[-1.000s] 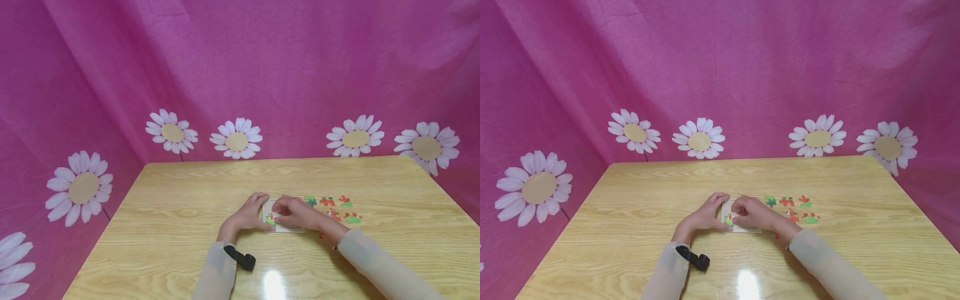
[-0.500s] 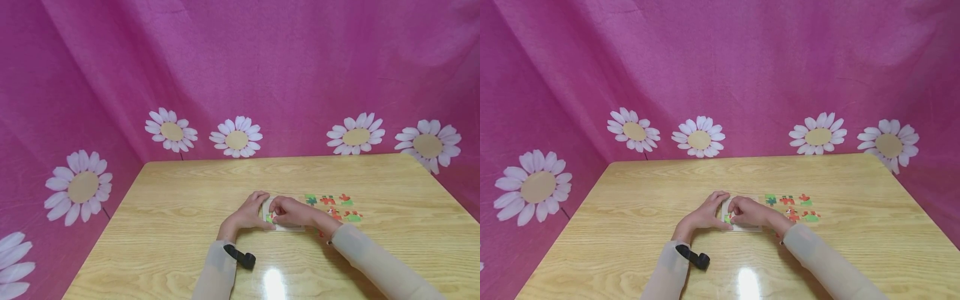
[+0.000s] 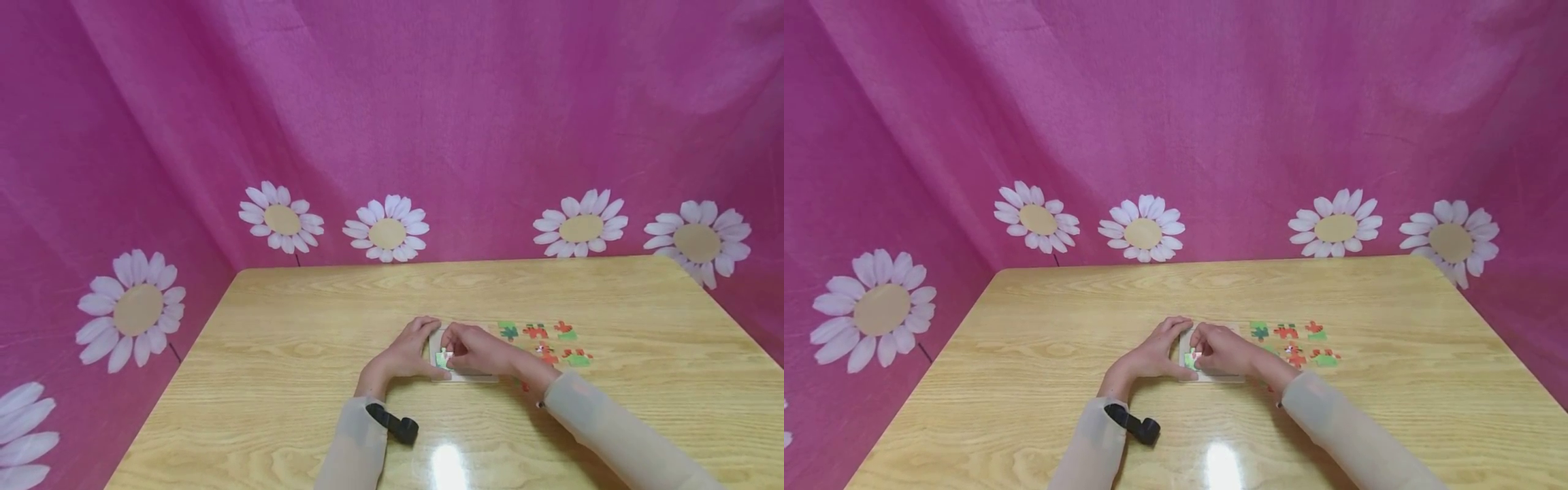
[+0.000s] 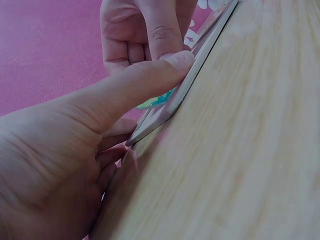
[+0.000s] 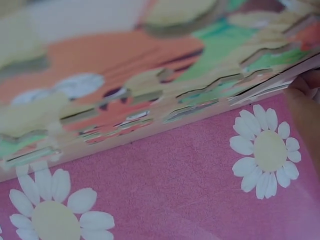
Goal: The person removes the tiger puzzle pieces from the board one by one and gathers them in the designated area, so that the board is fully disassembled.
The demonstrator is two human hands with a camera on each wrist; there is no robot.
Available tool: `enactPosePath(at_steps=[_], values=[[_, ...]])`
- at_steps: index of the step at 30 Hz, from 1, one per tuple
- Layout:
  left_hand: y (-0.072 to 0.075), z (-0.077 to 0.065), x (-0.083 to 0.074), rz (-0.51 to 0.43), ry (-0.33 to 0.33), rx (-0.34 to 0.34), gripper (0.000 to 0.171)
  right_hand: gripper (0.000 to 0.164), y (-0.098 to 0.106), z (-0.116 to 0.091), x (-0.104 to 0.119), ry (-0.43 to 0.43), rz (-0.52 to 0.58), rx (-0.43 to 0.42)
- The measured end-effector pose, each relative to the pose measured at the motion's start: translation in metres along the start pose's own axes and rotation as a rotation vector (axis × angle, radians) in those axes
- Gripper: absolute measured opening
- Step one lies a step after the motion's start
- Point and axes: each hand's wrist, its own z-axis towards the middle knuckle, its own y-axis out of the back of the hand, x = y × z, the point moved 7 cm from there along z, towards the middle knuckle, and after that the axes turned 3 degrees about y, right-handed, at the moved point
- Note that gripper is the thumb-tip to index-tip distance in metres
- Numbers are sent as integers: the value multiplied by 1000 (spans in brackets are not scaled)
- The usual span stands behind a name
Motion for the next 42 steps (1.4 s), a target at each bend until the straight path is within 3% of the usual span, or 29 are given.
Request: enactPosePath(at_steps=[8, 26, 42], values=[[-2, 1, 0, 21, 0, 0, 99, 19, 2, -2, -1, 6, 2, -55], [-3, 3, 0, 26, 3, -2, 98, 17, 9, -10, -4, 24, 88, -67], [0, 0, 0, 16, 4, -5, 97, 17, 20, -31, -12, -34, 168, -79]])
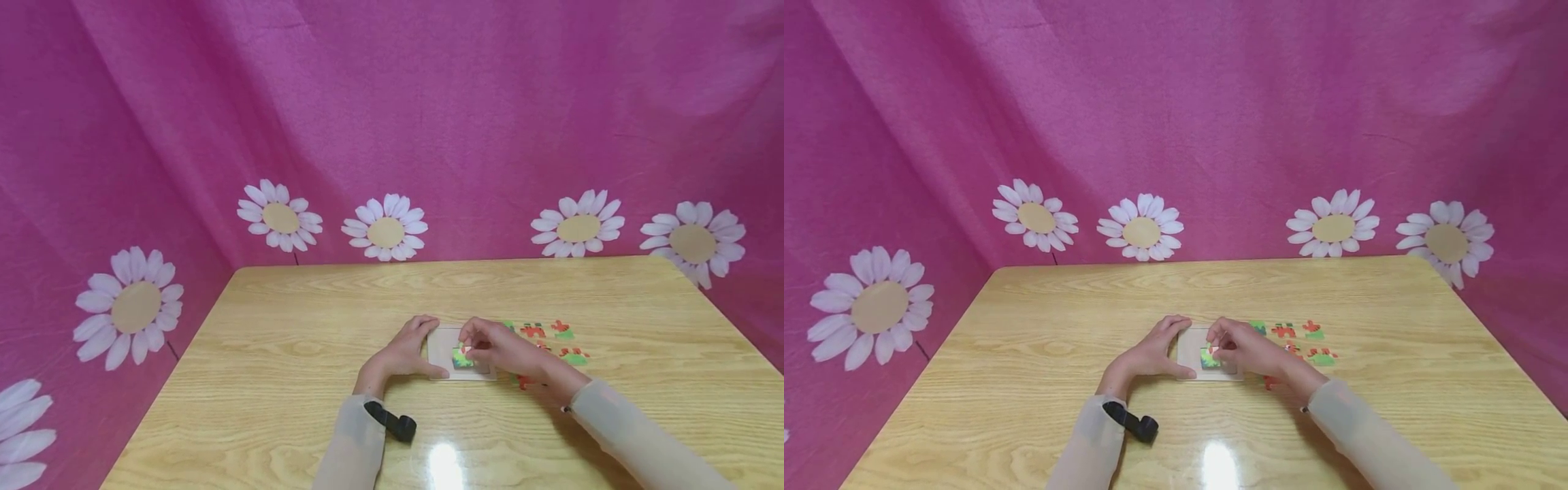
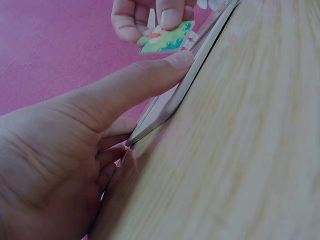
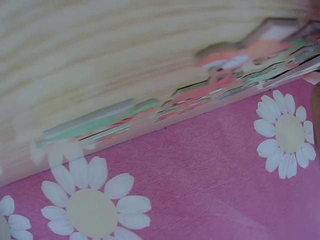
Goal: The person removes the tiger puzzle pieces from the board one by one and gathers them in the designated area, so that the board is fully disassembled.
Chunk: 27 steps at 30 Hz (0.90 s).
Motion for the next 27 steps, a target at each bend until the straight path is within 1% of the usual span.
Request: enactPosePath(at_steps=[3, 9, 15, 23, 27], values=[[0, -1, 0, -1, 0, 2, 98, 17, 4, -5, -1, -5, 6, -15], [-1, -1, 0, 3, -1, -1, 98, 18, 11, -18, -6, -42, 27, -32], [0, -1, 0, 16, 0, -2, 98, 19, 18, -29, -9, -10, 5, -37], [0, -1, -1, 18, -7, 2, 98, 19, 30, -44, -15, -8, -5, -58], [0, 0, -1, 25, -13, 3, 98, 19, 36, -54, -19, -1, 7, -57]])
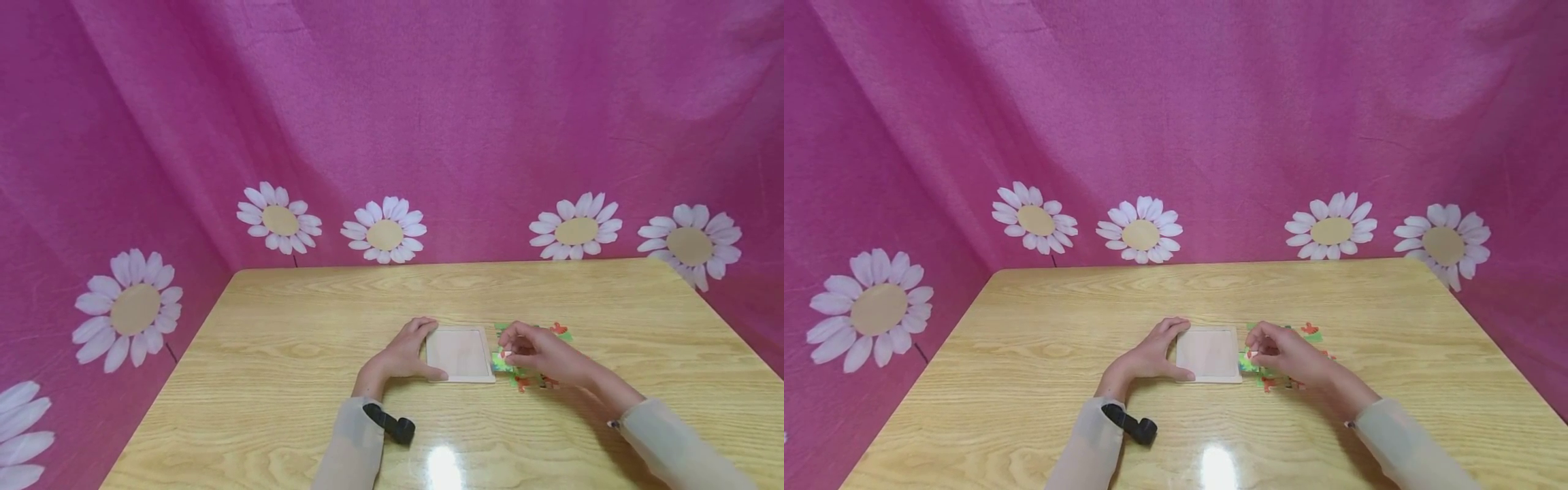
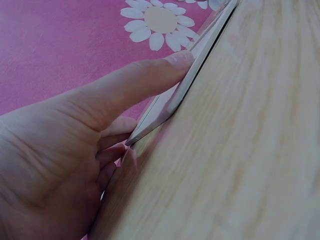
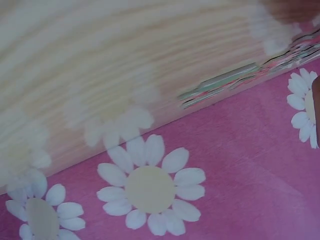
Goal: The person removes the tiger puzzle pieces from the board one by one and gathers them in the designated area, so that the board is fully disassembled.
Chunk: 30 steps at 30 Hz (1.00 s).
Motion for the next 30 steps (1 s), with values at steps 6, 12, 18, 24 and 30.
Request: enactPosePath(at_steps=[6, 12, 18, 24, 30], values=[[0, -1, 0, -1, -3, 1, 98, 20, 8, -12, -3, -3, 5, -3], [0, 0, -1, 3, -10, -5, 98, 16, 17, -23, -6, 0, -34, -33], [0, 0, 1, 7, -4, -2, 98, 17, 26, -35, -8, 36, -57, -67], [0, -1, 0, -2, 1, 5, 98, 14, 32, -47, -7, 108, -40, -82], [-1, -1, 2, -3, 6, 9, 97, 14, 38, -58, -14, 69, -29, -84]])
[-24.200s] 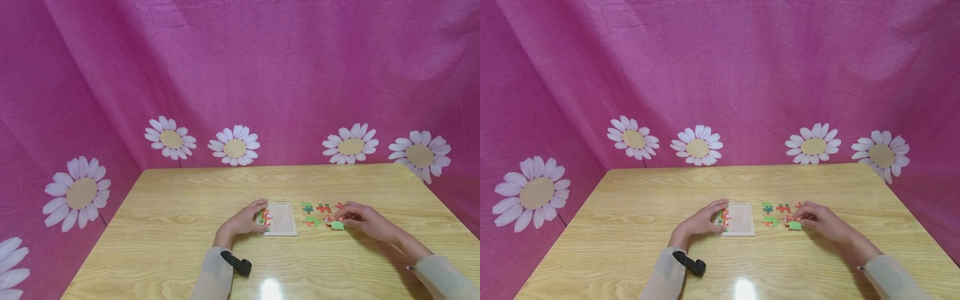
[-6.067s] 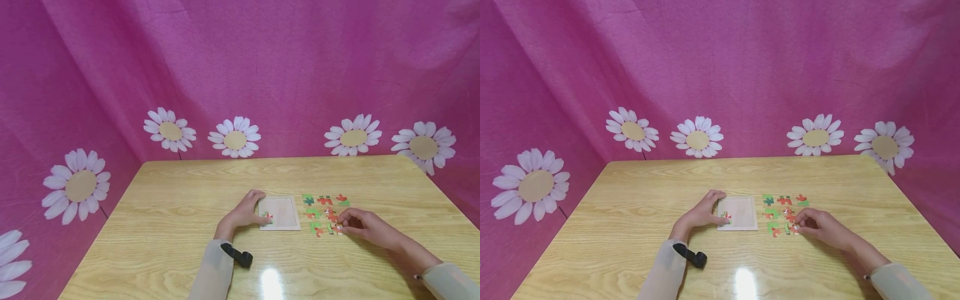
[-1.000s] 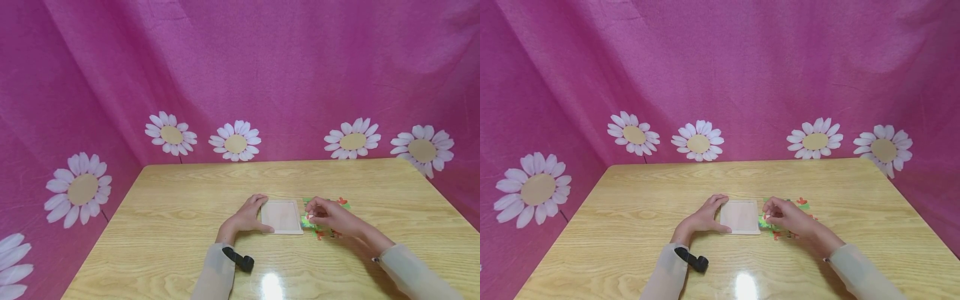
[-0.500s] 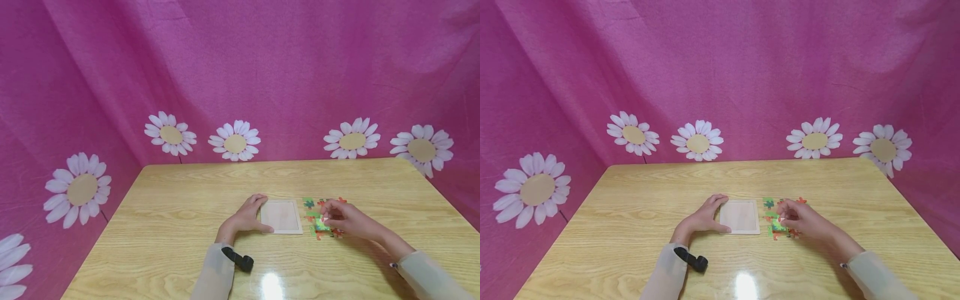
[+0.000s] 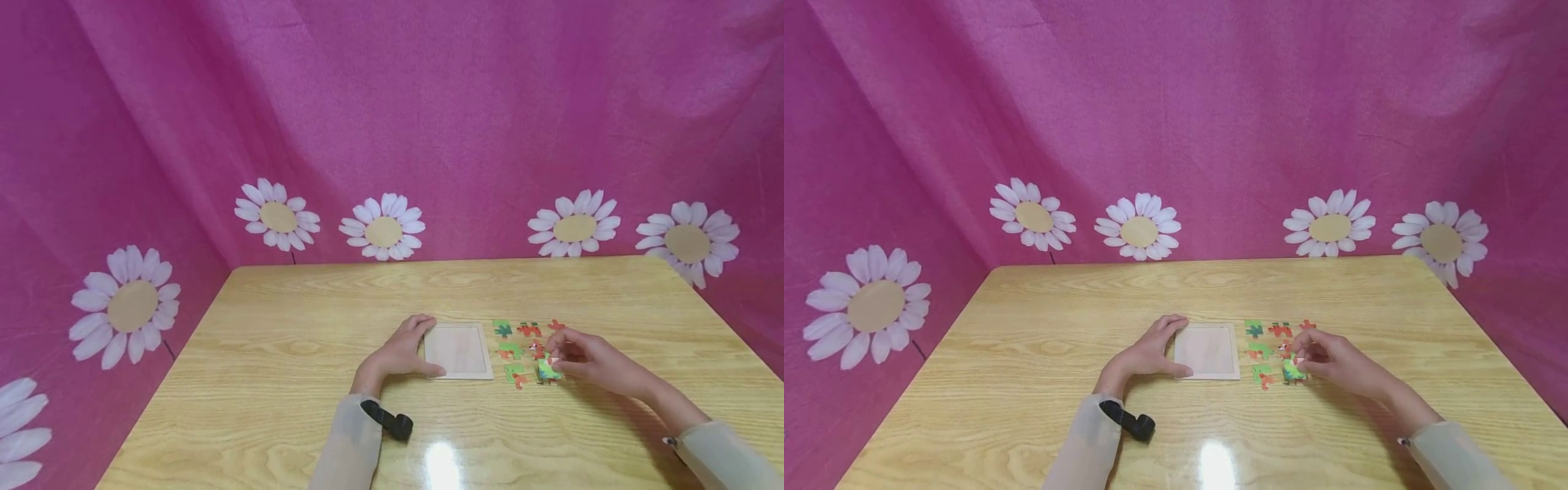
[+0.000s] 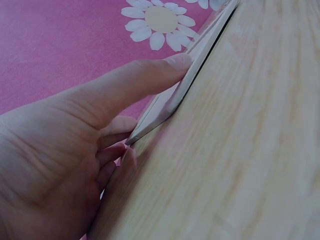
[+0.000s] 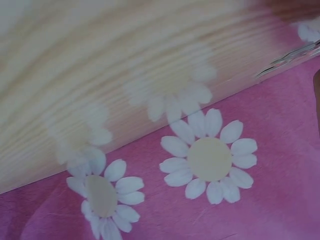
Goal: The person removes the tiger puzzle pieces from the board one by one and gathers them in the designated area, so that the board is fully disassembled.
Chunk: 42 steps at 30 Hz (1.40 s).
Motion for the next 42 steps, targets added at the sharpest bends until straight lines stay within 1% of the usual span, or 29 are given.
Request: enactPosePath(at_steps=[4, 7, 12, 22, 26, 30, 42], values=[[0, 0, 0, -5, 10, 2, 96, 15, 6, -7, -5, -47, -4, -6], [0, 0, 0, -6, 15, 4, 96, 13, 10, -12, -6, -43, -16, -8], [1, 0, 0, -4, 17, 6, 96, 12, 16, -18, -8, -14, -52, -23], [0, 0, 0, -4, 11, 5, 96, 12, 27, -30, -18, -61, -71, -24], [0, 0, 0, 2, 10, 5, 96, 13, 28, -31, -21, -71, -50, -8], [0, 0, 0, -3, 10, 5, 96, 13, 26, -32, -21, -64, -45, 3], [0, -1, 0, -15, 10, 4, 96, 13, 23, -33, -22, -28, -122, -6]])
